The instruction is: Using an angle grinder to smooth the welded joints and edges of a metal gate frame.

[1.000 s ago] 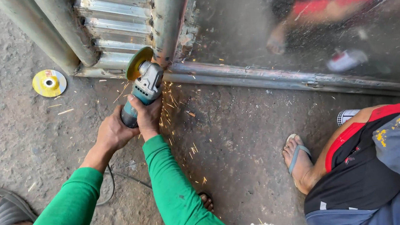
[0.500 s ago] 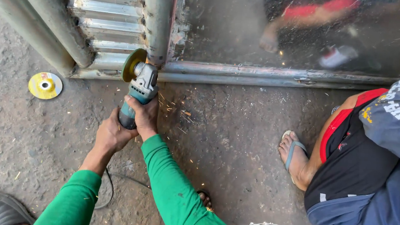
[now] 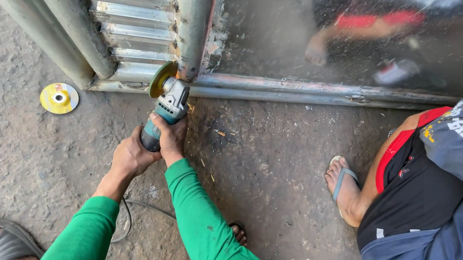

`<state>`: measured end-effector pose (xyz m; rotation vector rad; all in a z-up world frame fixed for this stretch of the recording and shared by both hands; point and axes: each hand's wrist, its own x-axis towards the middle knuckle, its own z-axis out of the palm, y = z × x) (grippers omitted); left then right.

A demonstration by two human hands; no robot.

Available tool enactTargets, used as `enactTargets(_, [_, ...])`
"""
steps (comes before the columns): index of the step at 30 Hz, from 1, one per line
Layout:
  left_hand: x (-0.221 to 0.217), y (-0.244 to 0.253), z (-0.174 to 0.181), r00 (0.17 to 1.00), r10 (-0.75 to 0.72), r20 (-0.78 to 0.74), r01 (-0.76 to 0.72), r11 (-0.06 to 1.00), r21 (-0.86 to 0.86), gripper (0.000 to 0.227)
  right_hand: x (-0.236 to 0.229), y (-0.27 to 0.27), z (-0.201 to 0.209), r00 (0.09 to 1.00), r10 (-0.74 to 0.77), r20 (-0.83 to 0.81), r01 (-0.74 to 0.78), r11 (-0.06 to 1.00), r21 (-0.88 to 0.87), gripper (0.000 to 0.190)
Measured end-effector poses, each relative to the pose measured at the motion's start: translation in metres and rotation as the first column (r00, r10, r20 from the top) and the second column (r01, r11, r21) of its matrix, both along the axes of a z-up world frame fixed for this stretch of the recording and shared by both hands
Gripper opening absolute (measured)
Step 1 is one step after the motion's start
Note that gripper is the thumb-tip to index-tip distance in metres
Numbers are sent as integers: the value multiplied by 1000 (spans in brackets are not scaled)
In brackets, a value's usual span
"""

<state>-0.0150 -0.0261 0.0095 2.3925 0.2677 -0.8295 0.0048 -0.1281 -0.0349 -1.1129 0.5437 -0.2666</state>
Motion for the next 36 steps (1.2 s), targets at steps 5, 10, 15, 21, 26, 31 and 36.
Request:
enactTargets(5, [-4, 1, -2, 1000, 9, -16, -9, 1000, -27, 81, 0, -4, -12, 1000, -1, 2, 1, 1000, -10, 56])
enactTargets(10, [3, 0, 12, 999, 33, -21, -34, 997, -70, 80, 3, -7, 3, 1000, 1, 5, -1, 1000, -5, 55])
enactTargets(15, [5, 0, 21, 999, -25, -23, 25, 1000, -18, 89, 1, -2, 7, 1000, -13, -15, 12, 998, -64, 55])
enactTargets(21, [2, 2, -6, 1000, 12, 2, -12, 998, -65, 82, -2, -1, 10, 999, -3, -51, -3, 994, -110, 60])
enactTargets(26, [3, 4, -10, 1000, 16, 2, -16, 998, -59, 79, 0, 0, 13, 997, 7, -74, -16, 993, -118, 60])
enactTargets(31, [3, 0, -1, 999, 33, 8, -33, 997, -64, 80, 2, -5, 7, 999, 38, -28, -41, 992, -120, 62])
enactTargets(36, [1, -7, 19, 998, 59, 16, -57, 993, -103, 81, 4, -1, 4, 998, 33, -55, -40, 991, -128, 64])
